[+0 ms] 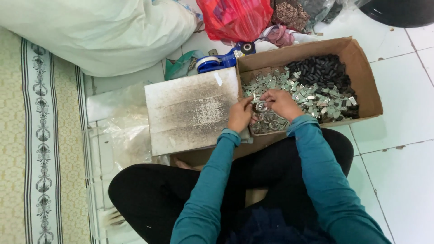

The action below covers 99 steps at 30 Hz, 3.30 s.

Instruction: Packaging small metal components from a bulk box into individual plastic bags while sitting on the floor.

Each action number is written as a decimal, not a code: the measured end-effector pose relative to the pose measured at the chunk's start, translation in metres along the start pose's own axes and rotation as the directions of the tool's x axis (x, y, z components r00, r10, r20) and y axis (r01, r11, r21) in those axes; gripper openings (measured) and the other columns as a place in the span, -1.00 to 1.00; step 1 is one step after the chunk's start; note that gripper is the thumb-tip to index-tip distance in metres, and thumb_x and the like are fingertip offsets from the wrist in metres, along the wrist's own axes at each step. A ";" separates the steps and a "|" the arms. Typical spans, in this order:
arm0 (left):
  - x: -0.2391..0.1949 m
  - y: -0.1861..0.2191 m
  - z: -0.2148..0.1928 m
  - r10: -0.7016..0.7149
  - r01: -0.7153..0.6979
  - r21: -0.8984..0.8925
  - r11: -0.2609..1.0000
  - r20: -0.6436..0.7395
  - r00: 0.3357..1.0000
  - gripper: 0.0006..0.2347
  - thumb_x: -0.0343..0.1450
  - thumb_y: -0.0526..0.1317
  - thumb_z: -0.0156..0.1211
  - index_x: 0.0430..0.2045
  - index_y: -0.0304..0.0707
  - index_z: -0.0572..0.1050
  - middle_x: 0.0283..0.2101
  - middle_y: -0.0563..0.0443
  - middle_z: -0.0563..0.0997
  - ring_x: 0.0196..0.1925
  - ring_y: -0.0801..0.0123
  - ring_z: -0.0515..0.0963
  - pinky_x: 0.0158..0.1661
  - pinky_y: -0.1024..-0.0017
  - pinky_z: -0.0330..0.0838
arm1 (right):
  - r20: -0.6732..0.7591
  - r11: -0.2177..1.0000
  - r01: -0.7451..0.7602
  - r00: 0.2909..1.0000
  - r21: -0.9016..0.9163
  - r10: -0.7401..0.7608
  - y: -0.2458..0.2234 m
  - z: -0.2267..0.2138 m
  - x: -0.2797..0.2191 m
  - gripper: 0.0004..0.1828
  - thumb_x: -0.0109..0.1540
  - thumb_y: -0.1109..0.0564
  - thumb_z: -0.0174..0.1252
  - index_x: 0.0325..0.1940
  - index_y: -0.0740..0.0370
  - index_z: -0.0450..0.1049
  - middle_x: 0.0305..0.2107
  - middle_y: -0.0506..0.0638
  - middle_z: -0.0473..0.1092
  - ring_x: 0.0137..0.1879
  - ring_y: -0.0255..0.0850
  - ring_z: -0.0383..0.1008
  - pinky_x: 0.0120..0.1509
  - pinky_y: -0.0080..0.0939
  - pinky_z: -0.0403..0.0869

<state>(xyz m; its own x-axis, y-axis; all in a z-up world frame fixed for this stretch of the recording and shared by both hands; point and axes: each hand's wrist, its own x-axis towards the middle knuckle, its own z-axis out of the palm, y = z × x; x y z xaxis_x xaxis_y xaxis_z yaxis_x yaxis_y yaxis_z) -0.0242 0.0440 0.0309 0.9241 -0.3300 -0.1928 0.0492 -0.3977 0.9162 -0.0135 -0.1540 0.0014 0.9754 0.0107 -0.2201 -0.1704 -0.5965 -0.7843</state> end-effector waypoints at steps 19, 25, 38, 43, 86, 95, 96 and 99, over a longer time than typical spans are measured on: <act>0.003 -0.071 -0.065 0.032 -0.128 -0.162 0.978 -0.493 0.870 -0.85 0.50 -0.28 0.24 -0.10 -0.32 0.63 -0.19 -0.27 0.64 -0.20 -0.07 0.70 -0.28 0.15 0.62 | -0.187 0.948 0.286 0.948 0.144 -0.257 -0.099 0.080 0.012 -0.74 0.28 0.23 0.31 0.04 0.03 0.63 -0.24 0.04 0.58 -0.04 -0.04 0.61 0.05 -0.01 0.57; 0.028 -0.125 -0.088 0.079 -0.064 0.046 0.997 -0.564 0.822 -0.83 0.49 -0.31 0.23 -0.06 -0.25 0.62 -0.21 -0.19 0.65 -0.20 -0.03 0.70 -0.27 0.13 0.64 | -0.223 0.929 0.367 0.910 0.043 -0.349 -0.107 0.124 0.046 -0.73 0.26 0.25 0.29 0.02 0.01 0.64 -0.27 0.09 0.58 -0.08 0.05 0.61 0.01 0.02 0.58; 0.033 -0.061 -0.039 0.325 -0.263 0.222 0.939 -0.316 0.892 -0.75 0.47 -0.39 0.10 -0.01 -0.09 0.57 -0.09 -0.07 0.57 -0.01 0.00 0.66 -0.02 0.18 0.60 | -0.217 0.955 0.259 0.933 -0.144 -0.286 -0.058 0.032 0.037 -0.77 0.33 0.29 0.25 0.06 0.17 0.63 -0.24 0.18 0.51 -0.10 0.14 0.58 -0.08 0.09 0.59; 0.080 -0.092 0.059 0.346 -0.303 0.463 0.833 -0.007 0.938 -0.77 0.40 -0.40 0.18 -0.09 -0.12 0.57 -0.09 -0.03 0.55 -0.06 0.06 0.69 -0.15 0.23 0.67 | -0.091 0.942 0.050 0.992 -0.332 -0.085 -0.010 0.019 0.024 -0.76 0.29 0.08 0.30 0.04 0.07 0.64 -0.23 0.19 0.55 -0.06 0.24 0.59 -0.03 0.30 0.59; -0.004 -0.034 -0.039 0.016 0.042 0.107 0.993 -0.491 0.871 -0.86 0.47 -0.19 0.26 -0.17 -0.16 0.60 -0.10 -0.07 0.56 -0.11 -0.04 0.68 -0.10 0.07 0.59 | -0.184 0.965 0.257 0.952 0.056 -0.243 -0.068 0.062 0.029 -0.82 0.20 0.21 0.39 -0.12 0.10 0.60 -0.33 -0.01 0.58 -0.20 -0.09 0.59 -0.08 -0.07 0.52; 0.006 -0.071 -0.060 0.090 0.163 0.349 0.923 -0.608 0.789 -0.79 0.41 -0.18 0.29 -0.08 0.01 0.59 -0.04 0.05 0.45 0.03 0.05 0.61 -0.08 0.09 0.52 | -0.182 0.870 0.389 0.872 -0.304 -0.454 -0.093 0.095 0.056 -0.83 0.22 0.10 0.39 -0.12 -0.03 0.59 -0.33 -0.10 0.54 -0.10 -0.07 0.50 0.01 -0.06 0.49; 0.007 -0.071 -0.060 0.096 0.177 0.378 0.909 -0.601 0.794 -0.77 0.41 -0.17 0.27 -0.04 0.05 0.57 -0.01 0.08 0.45 0.06 0.09 0.60 -0.09 0.10 0.51 | -0.186 0.844 0.405 0.853 -0.352 -0.487 -0.097 0.093 0.056 -0.85 0.23 0.09 0.38 -0.14 -0.04 0.58 -0.34 -0.09 0.49 -0.07 -0.05 0.49 0.03 -0.06 0.46; 0.007 -0.066 -0.057 0.113 0.187 0.392 0.901 -0.627 0.771 -0.66 0.41 -0.18 0.26 0.10 -0.03 0.48 0.08 -0.01 0.43 0.13 0.05 0.56 -0.07 0.05 0.49 | -0.209 0.817 0.448 0.816 -0.364 -0.540 -0.089 0.089 0.060 -0.84 0.23 0.11 0.39 -0.14 0.02 0.56 -0.34 -0.03 0.42 -0.06 0.02 0.47 0.04 -0.03 0.47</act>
<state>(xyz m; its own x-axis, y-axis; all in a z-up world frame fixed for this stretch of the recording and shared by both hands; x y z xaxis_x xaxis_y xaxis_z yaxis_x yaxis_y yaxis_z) 0.0003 0.1173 -0.0110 0.9554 0.2378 0.1750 0.0686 -0.7552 0.6518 0.0481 -0.0286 0.0068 0.9166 0.1633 0.3649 0.3483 -0.7743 -0.5283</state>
